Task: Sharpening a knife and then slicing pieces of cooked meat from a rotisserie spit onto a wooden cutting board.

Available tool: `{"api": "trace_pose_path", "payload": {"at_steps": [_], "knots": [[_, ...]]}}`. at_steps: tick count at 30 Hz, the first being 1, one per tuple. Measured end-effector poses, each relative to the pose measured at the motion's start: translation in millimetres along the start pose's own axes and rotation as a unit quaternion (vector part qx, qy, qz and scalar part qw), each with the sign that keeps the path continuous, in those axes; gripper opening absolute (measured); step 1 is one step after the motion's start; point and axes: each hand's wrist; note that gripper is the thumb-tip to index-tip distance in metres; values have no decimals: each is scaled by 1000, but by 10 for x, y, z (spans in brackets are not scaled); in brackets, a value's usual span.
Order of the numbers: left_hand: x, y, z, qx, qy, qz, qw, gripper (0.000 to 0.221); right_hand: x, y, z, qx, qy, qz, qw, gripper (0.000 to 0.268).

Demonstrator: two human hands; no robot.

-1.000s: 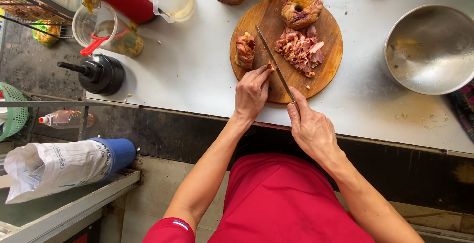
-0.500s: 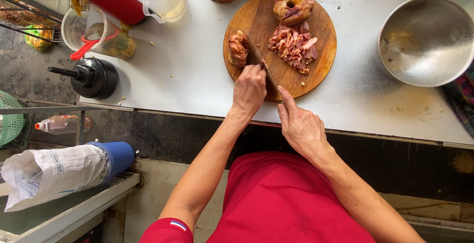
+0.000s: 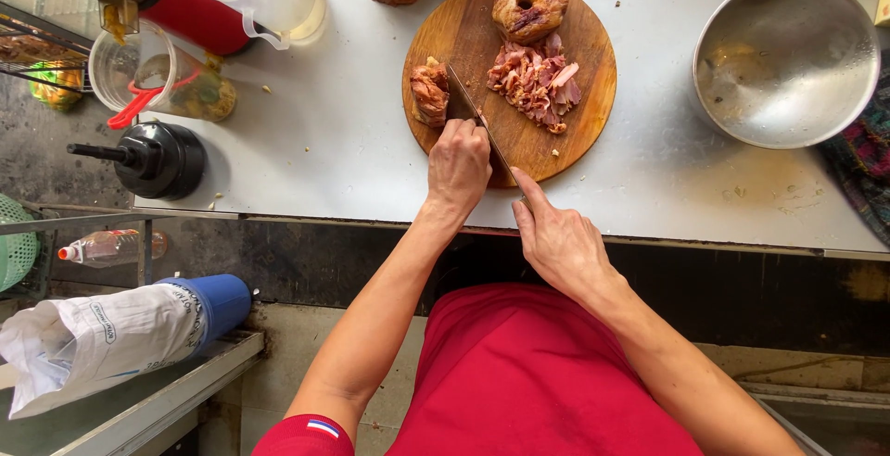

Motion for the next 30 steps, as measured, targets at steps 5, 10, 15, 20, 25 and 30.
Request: {"api": "trace_pose_path", "payload": {"at_steps": [5, 10, 15, 20, 25, 30], "knots": [[138, -115, -11, 20, 33, -1, 999, 11, -209, -100, 189, 66, -89, 17, 994, 57], [-33, -87, 7, 25, 53, 9, 998, 14, -136, -24, 195, 39, -60, -19, 997, 54], [56, -162, -69, 5, 67, 38, 997, 18, -306, 155, 298, 48, -54, -48, 996, 53], [240, -177, -113, -19, 80, 158, 984, 31, -387, -19, 215, 52, 39, -39, 997, 53], [-357, -330, -367, -142, 143, 142, 969, 25, -261, 92, 130, 45, -24, -32, 998, 50], [-406, -599, -629, -160, 186, 105, 964, 43, -236, 179, 83, 61, 0, -35, 997, 53]]}}
Point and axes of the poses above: each hand's wrist, its own z-axis away from the middle knuckle, its own x-axis out of the palm, y = z × x, and after that the axes turned 9 degrees about -x, right-handed
